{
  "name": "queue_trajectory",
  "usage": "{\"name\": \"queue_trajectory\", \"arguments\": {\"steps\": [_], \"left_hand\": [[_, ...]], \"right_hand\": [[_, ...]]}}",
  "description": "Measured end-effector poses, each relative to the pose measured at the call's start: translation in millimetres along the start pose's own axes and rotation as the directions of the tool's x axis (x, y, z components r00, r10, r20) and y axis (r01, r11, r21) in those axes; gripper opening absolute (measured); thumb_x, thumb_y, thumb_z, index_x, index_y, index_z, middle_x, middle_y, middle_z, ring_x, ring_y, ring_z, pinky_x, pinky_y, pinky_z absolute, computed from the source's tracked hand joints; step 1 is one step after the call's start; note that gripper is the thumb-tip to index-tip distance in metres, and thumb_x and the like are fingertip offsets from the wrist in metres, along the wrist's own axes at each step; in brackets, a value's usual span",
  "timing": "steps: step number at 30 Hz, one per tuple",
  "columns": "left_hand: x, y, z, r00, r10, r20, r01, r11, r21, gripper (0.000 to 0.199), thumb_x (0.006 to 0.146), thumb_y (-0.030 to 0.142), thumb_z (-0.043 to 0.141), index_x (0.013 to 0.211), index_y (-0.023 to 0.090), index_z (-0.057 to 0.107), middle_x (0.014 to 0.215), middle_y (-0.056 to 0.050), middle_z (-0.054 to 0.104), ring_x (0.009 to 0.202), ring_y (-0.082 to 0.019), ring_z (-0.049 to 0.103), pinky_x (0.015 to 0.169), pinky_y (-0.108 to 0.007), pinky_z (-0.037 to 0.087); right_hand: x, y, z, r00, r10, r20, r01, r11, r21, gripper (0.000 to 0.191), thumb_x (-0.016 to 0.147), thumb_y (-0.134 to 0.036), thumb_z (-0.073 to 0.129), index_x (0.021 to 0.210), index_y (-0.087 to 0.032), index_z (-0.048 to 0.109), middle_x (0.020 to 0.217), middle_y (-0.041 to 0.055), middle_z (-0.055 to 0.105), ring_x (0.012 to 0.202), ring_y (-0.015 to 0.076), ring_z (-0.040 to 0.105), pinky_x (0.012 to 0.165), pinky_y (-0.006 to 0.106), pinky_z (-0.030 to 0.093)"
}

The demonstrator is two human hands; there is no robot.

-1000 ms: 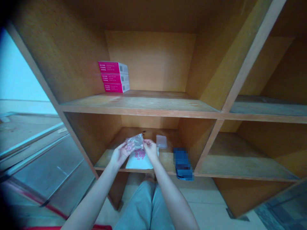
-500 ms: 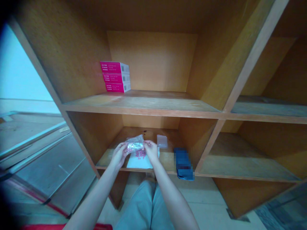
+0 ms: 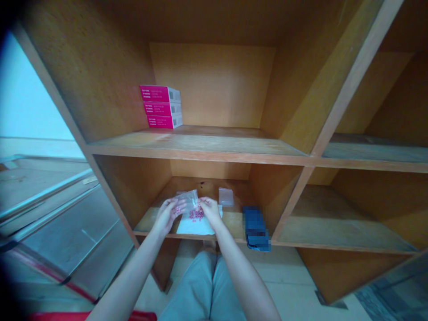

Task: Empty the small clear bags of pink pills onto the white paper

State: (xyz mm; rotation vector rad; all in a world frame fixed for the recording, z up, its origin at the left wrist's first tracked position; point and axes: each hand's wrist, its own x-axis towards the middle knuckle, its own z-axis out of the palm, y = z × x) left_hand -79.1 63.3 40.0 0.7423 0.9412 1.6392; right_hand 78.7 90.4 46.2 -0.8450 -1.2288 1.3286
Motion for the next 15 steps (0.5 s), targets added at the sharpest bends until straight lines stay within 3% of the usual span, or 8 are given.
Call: {"name": "queue_trajectory", "arguments": {"steps": [6, 8, 12, 15], "left_hand": [[-0.7, 0.4, -1.7, 0.995, 0.084, 0.047, -0.087, 0.995, 0.048, 0.064, 0.059, 0.016, 0.068, 0.111, 0.030, 0.034, 0.105, -0.005, 0.058, 0.080, -0.017, 0.063, 0.064, -0.030, 0.051], [0.6, 0.5, -3.9, 0.990, 0.117, 0.078, -0.123, 0.990, 0.072, 0.060, 0.058, 0.014, 0.067, 0.109, 0.028, 0.041, 0.112, -0.007, 0.055, 0.087, -0.019, 0.061, 0.065, -0.029, 0.050], [4.2, -2.1, -7.0, 0.982, 0.145, 0.119, -0.168, 0.962, 0.216, 0.031, 0.057, 0.010, 0.062, 0.087, 0.019, 0.061, 0.109, -0.007, 0.056, 0.098, -0.022, 0.055, 0.068, -0.027, 0.049], [4.5, -4.5, -4.3, 0.979, 0.169, 0.114, -0.194, 0.943, 0.268, 0.023, 0.057, 0.007, 0.059, 0.075, 0.019, 0.067, 0.118, -0.006, 0.052, 0.104, -0.024, 0.051, 0.075, -0.030, 0.047]], "right_hand": [[0.3, 0.1, 0.5, 1.000, -0.017, 0.002, 0.017, 1.000, -0.011, 0.020, 0.063, -0.035, 0.063, 0.067, -0.016, 0.062, 0.056, 0.0009, 0.062, 0.049, 0.0123, 0.055, 0.051, 0.024, 0.044], [0.9, 0.8, 0.8, 0.999, -0.032, 0.012, 0.032, 0.999, -0.025, 0.018, 0.063, -0.034, 0.063, 0.067, -0.016, 0.062, 0.056, 0.0012, 0.062, 0.050, 0.0124, 0.055, 0.052, 0.024, 0.043], [3.5, 3.4, 3.5, 0.996, -0.083, 0.013, 0.084, 0.994, -0.077, 0.015, 0.064, -0.031, 0.061, 0.067, -0.016, 0.062, 0.056, 0.0011, 0.062, 0.049, 0.0125, 0.055, 0.050, 0.023, 0.043], [4.4, 3.7, 8.3, 0.993, -0.118, 0.015, 0.119, 0.986, -0.115, 0.012, 0.065, -0.027, 0.059, 0.070, -0.017, 0.063, 0.055, 0.0002, 0.062, 0.048, 0.0122, 0.054, 0.049, 0.023, 0.043]]}}
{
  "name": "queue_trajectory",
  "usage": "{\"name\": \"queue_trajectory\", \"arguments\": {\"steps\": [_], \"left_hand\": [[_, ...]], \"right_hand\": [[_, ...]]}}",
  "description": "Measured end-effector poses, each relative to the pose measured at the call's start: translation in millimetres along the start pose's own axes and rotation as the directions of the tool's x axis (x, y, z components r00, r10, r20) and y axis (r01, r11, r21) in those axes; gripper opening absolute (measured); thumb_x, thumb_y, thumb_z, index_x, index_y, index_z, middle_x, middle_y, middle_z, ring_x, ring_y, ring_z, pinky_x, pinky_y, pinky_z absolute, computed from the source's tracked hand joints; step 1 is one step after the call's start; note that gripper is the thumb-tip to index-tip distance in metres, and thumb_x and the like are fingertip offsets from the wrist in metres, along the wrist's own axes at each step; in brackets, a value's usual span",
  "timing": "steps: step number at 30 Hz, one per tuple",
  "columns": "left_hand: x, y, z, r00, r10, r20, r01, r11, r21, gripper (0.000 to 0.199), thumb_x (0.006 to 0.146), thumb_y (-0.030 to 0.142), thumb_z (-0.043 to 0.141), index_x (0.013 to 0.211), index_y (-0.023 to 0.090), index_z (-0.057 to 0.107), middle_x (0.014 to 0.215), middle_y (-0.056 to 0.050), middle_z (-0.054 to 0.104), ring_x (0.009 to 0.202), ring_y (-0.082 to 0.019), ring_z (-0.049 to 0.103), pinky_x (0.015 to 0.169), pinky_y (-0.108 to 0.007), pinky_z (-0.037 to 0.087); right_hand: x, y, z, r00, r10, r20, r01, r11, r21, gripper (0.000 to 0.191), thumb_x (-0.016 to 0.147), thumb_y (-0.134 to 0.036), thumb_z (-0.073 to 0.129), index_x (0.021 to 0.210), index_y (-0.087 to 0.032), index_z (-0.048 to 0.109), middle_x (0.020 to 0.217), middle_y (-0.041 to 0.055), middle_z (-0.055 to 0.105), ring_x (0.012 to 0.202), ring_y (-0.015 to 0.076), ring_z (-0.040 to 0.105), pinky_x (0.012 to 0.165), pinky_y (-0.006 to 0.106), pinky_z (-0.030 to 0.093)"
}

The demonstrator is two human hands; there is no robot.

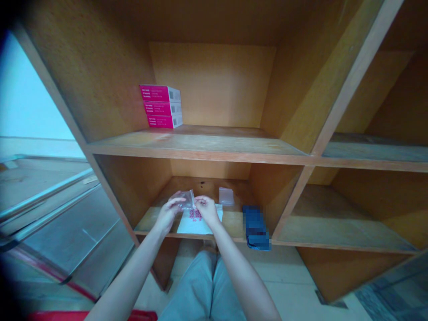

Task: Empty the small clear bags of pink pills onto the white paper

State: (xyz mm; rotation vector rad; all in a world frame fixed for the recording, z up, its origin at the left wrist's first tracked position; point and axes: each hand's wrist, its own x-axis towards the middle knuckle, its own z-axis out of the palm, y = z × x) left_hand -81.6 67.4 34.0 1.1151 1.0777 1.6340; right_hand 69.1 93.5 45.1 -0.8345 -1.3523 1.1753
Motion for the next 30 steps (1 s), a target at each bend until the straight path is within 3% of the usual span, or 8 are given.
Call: {"name": "queue_trajectory", "arguments": {"steps": [3, 8, 14, 23, 30], "left_hand": [[-1.1, 2.0, 6.7, 0.999, 0.025, -0.023, -0.026, 0.999, -0.021, 0.017, 0.057, 0.007, 0.060, 0.066, 0.020, 0.068, 0.129, -0.003, 0.042, 0.112, -0.025, 0.046, 0.082, -0.030, 0.045], [-2.5, 8.4, 14.9, 0.998, 0.046, -0.030, -0.045, 0.998, 0.053, 0.006, 0.060, 0.016, 0.067, 0.065, 0.019, 0.068, 0.131, -0.005, 0.039, 0.115, -0.026, 0.042, 0.090, -0.033, 0.039], [-0.7, 11.3, 18.0, 0.993, 0.089, -0.076, -0.078, 0.987, 0.140, 0.004, 0.059, 0.020, 0.070, 0.059, 0.018, 0.066, 0.120, -0.008, 0.050, 0.119, -0.026, 0.038, 0.099, -0.034, 0.029], [2.4, 2.5, 14.2, 0.998, 0.036, -0.047, -0.027, 0.985, 0.171, 0.011, 0.064, 0.027, 0.065, 0.067, 0.017, 0.068, 0.127, -0.009, 0.043, 0.119, -0.027, 0.038, 0.093, -0.036, 0.037], [1.5, 2.3, 13.0, 0.998, 0.056, -0.016, -0.051, 0.975, 0.217, 0.015, 0.065, 0.031, 0.062, 0.069, 0.018, 0.068, 0.129, -0.007, 0.042, 0.117, -0.026, 0.040, 0.094, -0.036, 0.035]], "right_hand": [[-1.2, -3.7, 5.1, 0.998, -0.053, 0.037, 0.056, 0.996, -0.067, 0.013, 0.067, -0.026, 0.057, 0.073, -0.018, 0.065, 0.061, 0.0011, 0.064, 0.052, 0.0126, 0.055, 0.052, 0.024, 0.044], [-5.1, -13.1, 9.6, 0.990, -0.125, 0.066, 0.134, 0.979, -0.153, 0.013, 0.069, -0.025, 0.056, 0.074, -0.018, 0.066, 0.071, 0.0029, 0.066, 0.061, 0.0142, 0.058, 0.060, 0.025, 0.046], [-6.8, -11.4, 9.3, 0.981, -0.163, 0.106, 0.179, 0.969, -0.170, 0.014, 0.072, -0.025, 0.054, 0.077, -0.019, 0.066, 0.074, 0.0032, 0.066, 0.064, 0.0145, 0.059, 0.062, 0.026, 0.046], [-7.2, -9.4, 9.1, 0.988, -0.130, 0.086, 0.145, 0.971, -0.191, 0.014, 0.070, -0.025, 0.056, 0.077, -0.016, 0.065, 0.072, 0.0038, 0.066, 0.060, 0.0135, 0.058, 0.059, 0.025, 0.046], [-5.2, -9.6, 8.6, 0.992, -0.072, 0.100, 0.092, 0.972, -0.216, 0.018, 0.070, -0.029, 0.058, 0.079, -0.014, 0.064, 0.069, 0.0038, 0.065, 0.059, 0.0124, 0.057, 0.057, 0.023, 0.045]]}}
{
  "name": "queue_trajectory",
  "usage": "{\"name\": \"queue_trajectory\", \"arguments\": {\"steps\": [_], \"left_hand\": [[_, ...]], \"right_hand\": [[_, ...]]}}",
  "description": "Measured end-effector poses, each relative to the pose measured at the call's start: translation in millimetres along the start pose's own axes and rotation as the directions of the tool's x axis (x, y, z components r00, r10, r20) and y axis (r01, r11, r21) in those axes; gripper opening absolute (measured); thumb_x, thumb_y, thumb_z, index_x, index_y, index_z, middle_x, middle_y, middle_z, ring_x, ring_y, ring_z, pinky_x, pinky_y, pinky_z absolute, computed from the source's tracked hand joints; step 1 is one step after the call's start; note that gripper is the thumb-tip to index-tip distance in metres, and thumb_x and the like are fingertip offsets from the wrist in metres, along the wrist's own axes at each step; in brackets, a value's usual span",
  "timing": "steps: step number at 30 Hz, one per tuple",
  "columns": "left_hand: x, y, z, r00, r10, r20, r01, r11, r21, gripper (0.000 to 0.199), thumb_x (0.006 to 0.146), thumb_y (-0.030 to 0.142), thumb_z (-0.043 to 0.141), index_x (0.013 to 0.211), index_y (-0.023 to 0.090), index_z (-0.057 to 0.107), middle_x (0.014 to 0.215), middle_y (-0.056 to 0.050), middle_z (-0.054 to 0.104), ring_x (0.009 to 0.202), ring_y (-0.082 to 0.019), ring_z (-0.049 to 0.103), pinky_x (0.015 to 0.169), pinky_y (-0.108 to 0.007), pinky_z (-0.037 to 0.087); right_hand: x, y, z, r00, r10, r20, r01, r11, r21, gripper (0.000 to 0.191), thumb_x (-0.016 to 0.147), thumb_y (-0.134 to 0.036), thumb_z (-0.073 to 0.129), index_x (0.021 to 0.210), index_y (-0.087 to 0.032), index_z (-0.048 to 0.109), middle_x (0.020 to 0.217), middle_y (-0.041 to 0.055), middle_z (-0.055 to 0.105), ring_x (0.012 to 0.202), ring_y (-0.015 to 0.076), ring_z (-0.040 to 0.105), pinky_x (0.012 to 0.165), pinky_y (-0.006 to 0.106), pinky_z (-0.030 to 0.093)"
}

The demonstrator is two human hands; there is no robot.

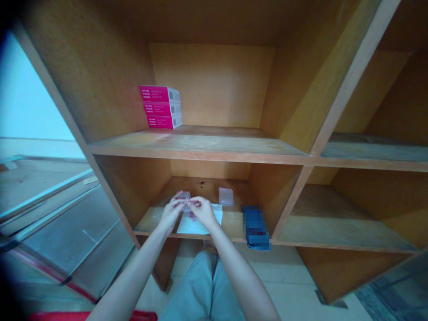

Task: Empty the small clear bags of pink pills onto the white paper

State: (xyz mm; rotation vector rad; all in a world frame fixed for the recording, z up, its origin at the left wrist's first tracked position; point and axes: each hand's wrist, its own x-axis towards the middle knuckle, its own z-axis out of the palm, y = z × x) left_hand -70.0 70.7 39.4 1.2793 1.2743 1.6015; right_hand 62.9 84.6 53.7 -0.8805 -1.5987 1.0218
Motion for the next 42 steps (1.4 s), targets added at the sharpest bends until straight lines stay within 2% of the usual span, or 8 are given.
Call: {"name": "queue_trajectory", "arguments": {"steps": [6, 11, 19, 25, 33, 42], "left_hand": [[-1.5, 3.7, -0.8, 1.000, 0.015, -0.012, -0.014, 1.000, 0.011, 0.012, 0.062, 0.028, 0.063, 0.065, 0.018, 0.068, 0.127, -0.007, 0.045, 0.120, -0.027, 0.037, 0.096, -0.038, 0.033], [-2.4, 1.9, -0.4, 0.999, 0.021, -0.029, -0.020, 1.000, 0.021, 0.013, 0.061, 0.029, 0.064, 0.063, 0.017, 0.068, 0.124, -0.009, 0.046, 0.118, -0.027, 0.038, 0.096, -0.038, 0.032], [-1.6, -2.4, 2.7, 0.998, -0.030, -0.050, 0.032, 0.999, 0.031, 0.018, 0.063, 0.035, 0.064, 0.065, 0.017, 0.068, 0.122, -0.009, 0.047, 0.114, -0.027, 0.043, 0.093, -0.037, 0.035], [-0.4, -4.0, 2.5, 0.999, 0.029, -0.043, -0.027, 0.998, 0.064, 0.018, 0.062, 0.035, 0.065, 0.064, 0.017, 0.067, 0.115, -0.009, 0.052, 0.117, -0.025, 0.040, 0.096, -0.035, 0.031], [0.7, -4.4, 2.8, 0.996, 0.056, -0.074, -0.047, 0.991, 0.122, 0.011, 0.064, 0.025, 0.059, 0.057, 0.017, 0.063, 0.108, -0.009, 0.055, 0.115, -0.025, 0.042, 0.097, -0.037, 0.030], [-1.2, -2.7, 8.8, 0.987, 0.068, -0.147, -0.043, 0.985, 0.164, 0.010, 0.062, 0.020, 0.056, 0.054, 0.018, 0.059, 0.112, -0.008, 0.053, 0.114, -0.022, 0.042, 0.098, -0.034, 0.027]], "right_hand": [[5.0, -0.8, -4.3, 0.994, -0.012, 0.106, 0.013, 1.000, -0.013, 0.021, 0.068, -0.028, 0.061, 0.082, -0.012, 0.064, 0.077, 0.0064, 0.066, 0.065, 0.0133, 0.059, 0.061, 0.024, 0.046], [11.2, -4.8, -9.4, 0.985, -0.040, 0.169, 0.068, 0.984, -0.165, 0.014, 0.071, -0.016, 0.053, 0.077, -0.013, 0.066, 0.073, 0.0053, 0.067, 0.064, 0.0132, 0.059, 0.062, 0.023, 0.045], [13.7, -12.0, -9.7, 0.976, -0.119, 0.184, 0.180, 0.914, -0.364, 0.017, 0.072, -0.011, 0.050, 0.077, -0.014, 0.066, 0.073, 0.0043, 0.068, 0.065, 0.0125, 0.060, 0.061, 0.020, 0.043], [14.1, -13.0, -8.2, 0.976, -0.113, 0.186, 0.184, 0.884, -0.430, 0.018, 0.074, -0.014, 0.049, 0.076, -0.015, 0.066, 0.075, 0.0044, 0.069, 0.066, 0.0125, 0.061, 0.062, 0.019, 0.043], [14.8, -20.8, -5.8, 0.979, -0.046, 0.201, 0.160, 0.786, -0.597, 0.018, 0.074, -0.016, 0.049, 0.078, -0.018, 0.066, 0.079, 0.0040, 0.069, 0.070, 0.0130, 0.062, 0.063, 0.018, 0.041], [12.5, -31.7, -0.7, 0.990, 0.023, 0.139, 0.096, 0.608, -0.788, 0.019, 0.077, -0.022, 0.047, 0.082, -0.019, 0.065, 0.082, 0.0059, 0.069, 0.075, 0.0163, 0.062, 0.063, 0.021, 0.038]]}}
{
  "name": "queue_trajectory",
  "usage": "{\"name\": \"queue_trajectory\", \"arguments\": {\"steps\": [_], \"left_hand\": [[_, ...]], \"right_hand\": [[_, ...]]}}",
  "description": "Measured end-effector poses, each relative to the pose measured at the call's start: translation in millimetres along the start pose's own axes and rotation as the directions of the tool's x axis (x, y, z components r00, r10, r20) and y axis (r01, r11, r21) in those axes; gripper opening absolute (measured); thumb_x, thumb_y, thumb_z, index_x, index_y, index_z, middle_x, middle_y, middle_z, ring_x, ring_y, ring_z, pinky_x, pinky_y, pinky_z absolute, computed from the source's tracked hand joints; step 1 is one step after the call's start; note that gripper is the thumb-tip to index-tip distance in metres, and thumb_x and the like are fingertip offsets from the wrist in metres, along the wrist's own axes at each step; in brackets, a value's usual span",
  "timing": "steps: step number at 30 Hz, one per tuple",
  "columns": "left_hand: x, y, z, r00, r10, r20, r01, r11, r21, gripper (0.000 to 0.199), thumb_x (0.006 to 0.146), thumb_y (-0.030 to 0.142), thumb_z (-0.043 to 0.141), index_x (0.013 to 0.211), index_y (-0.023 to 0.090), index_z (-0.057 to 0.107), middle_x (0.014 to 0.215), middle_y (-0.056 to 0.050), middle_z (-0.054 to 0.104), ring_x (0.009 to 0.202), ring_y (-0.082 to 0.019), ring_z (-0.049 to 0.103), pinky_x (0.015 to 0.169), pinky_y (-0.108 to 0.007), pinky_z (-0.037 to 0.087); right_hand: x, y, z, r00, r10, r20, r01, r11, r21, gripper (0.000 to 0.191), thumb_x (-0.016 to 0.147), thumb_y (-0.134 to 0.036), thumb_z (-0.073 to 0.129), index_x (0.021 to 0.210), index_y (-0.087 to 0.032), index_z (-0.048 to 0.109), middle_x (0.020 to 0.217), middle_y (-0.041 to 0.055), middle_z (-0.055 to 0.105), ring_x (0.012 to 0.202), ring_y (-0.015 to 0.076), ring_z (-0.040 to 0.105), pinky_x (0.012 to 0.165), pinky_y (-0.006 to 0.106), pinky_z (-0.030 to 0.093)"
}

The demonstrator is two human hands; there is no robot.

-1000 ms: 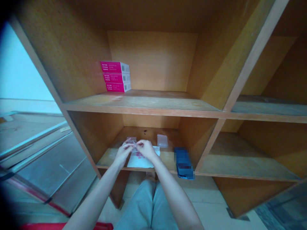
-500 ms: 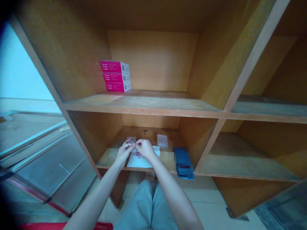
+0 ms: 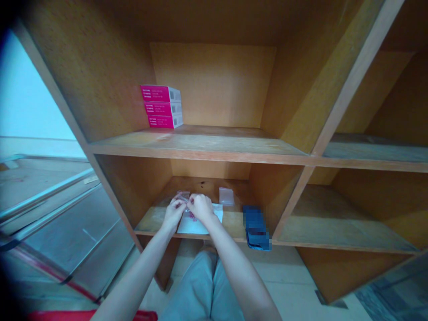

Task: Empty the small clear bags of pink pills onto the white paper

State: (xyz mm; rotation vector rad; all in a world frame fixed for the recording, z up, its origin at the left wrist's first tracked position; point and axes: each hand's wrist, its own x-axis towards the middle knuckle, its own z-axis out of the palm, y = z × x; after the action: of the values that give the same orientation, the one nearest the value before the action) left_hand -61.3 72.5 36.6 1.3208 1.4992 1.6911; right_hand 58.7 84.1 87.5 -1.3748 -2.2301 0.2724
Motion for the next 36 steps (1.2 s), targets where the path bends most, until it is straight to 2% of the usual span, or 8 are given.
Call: {"name": "queue_trajectory", "arguments": {"steps": [5, 10, 16, 19, 24, 30, 32, 36], "left_hand": [[0.2, 0.5, 1.7, 1.000, 0.009, -0.013, -0.009, 1.000, -0.022, 0.012, 0.063, 0.020, 0.055, 0.051, 0.018, 0.056, 0.100, -0.008, 0.057, 0.116, -0.023, 0.040, 0.098, -0.034, 0.028], [1.0, 1.3, 1.6, 1.000, -0.002, -0.027, 0.001, 1.000, -0.027, 0.012, 0.062, 0.020, 0.056, 0.051, 0.018, 0.056, 0.106, -0.008, 0.055, 0.116, -0.023, 0.040, 0.098, -0.034, 0.027], [0.3, -3.9, 1.7, 0.999, -0.015, -0.046, 0.013, 0.999, -0.039, 0.015, 0.062, 0.020, 0.056, 0.047, 0.017, 0.052, 0.110, -0.007, 0.054, 0.113, -0.022, 0.043, 0.098, -0.034, 0.027], [-1.0, -5.4, 0.8, 0.998, -0.028, -0.051, 0.026, 0.999, -0.037, 0.014, 0.062, 0.019, 0.054, 0.048, 0.017, 0.053, 0.109, -0.006, 0.054, 0.111, -0.022, 0.044, 0.098, -0.034, 0.027], [-1.4, -5.8, -0.3, 0.996, -0.056, -0.067, 0.054, 0.998, -0.033, 0.016, 0.063, 0.019, 0.052, 0.047, 0.018, 0.053, 0.098, -0.006, 0.056, 0.112, -0.023, 0.043, 0.097, -0.036, 0.028], [-0.3, -7.4, 0.6, 0.993, -0.082, -0.090, 0.078, 0.996, -0.043, 0.015, 0.062, 0.018, 0.053, 0.047, 0.017, 0.054, 0.093, -0.005, 0.056, 0.112, -0.023, 0.043, 0.096, -0.035, 0.028], [-0.1, -8.0, 0.6, 0.992, -0.084, -0.095, 0.079, 0.995, -0.053, 0.015, 0.062, 0.020, 0.053, 0.048, 0.017, 0.054, 0.096, -0.005, 0.055, 0.112, -0.023, 0.043, 0.096, -0.034, 0.029], [-1.4, -7.3, 0.0, 0.996, -0.063, -0.068, 0.060, 0.997, -0.055, 0.014, 0.063, 0.020, 0.054, 0.050, 0.017, 0.056, 0.102, -0.006, 0.055, 0.113, -0.023, 0.042, 0.098, -0.034, 0.027]], "right_hand": [[0.0, -2.0, 1.5, 1.000, -0.002, -0.010, 0.001, 0.999, -0.036, 0.019, 0.079, -0.022, 0.046, 0.082, -0.019, 0.065, 0.084, 0.0080, 0.068, 0.077, 0.0188, 0.063, 0.065, 0.024, 0.038], [-0.3, -4.7, 3.4, 1.000, 0.015, -0.009, -0.016, 0.999, -0.039, 0.017, 0.078, -0.021, 0.048, 0.083, -0.019, 0.064, 0.084, 0.0072, 0.068, 0.076, 0.0171, 0.062, 0.066, 0.022, 0.038], [1.1, -2.8, 5.8, 0.993, 0.056, -0.100, -0.065, 0.994, -0.084, 0.019, 0.079, -0.023, 0.046, 0.081, -0.017, 0.063, 0.081, 0.0087, 0.068, 0.074, 0.0173, 0.062, 0.064, 0.022, 0.038], [1.7, 0.6, 5.0, 0.991, 0.109, -0.083, -0.114, 0.992, -0.049, 0.021, 0.080, -0.027, 0.046, 0.082, -0.017, 0.063, 0.082, 0.0099, 0.068, 0.075, 0.0180, 0.062, 0.063, 0.023, 0.038], [3.3, 5.2, 2.4, 0.992, 0.119, -0.049, -0.118, 0.993, 0.021, 0.018, 0.078, -0.025, 0.047, 0.082, -0.017, 0.064, 0.080, 0.0089, 0.068, 0.077, 0.0187, 0.062, 0.065, 0.023, 0.039], [5.3, 7.6, 0.1, 0.980, 0.191, -0.061, -0.188, 0.981, 0.049, 0.018, 0.077, -0.025, 0.049, 0.084, -0.016, 0.063, 0.081, 0.0100, 0.067, 0.080, 0.0204, 0.061, 0.069, 0.026, 0.039], [3.7, 6.9, -2.2, 0.985, 0.158, -0.062, -0.153, 0.985, 0.081, 0.018, 0.076, -0.021, 0.049, 0.087, -0.017, 0.062, 0.083, 0.0087, 0.066, 0.079, 0.0191, 0.061, 0.070, 0.025, 0.040], [-0.5, 4.9, -7.5, 0.999, -0.034, -0.042, 0.038, 0.993, 0.110, 0.023, 0.077, -0.015, 0.046, 0.091, -0.022, 0.063, 0.096, 0.0041, 0.064, 0.081, 0.0153, 0.060, 0.072, 0.022, 0.040]]}}
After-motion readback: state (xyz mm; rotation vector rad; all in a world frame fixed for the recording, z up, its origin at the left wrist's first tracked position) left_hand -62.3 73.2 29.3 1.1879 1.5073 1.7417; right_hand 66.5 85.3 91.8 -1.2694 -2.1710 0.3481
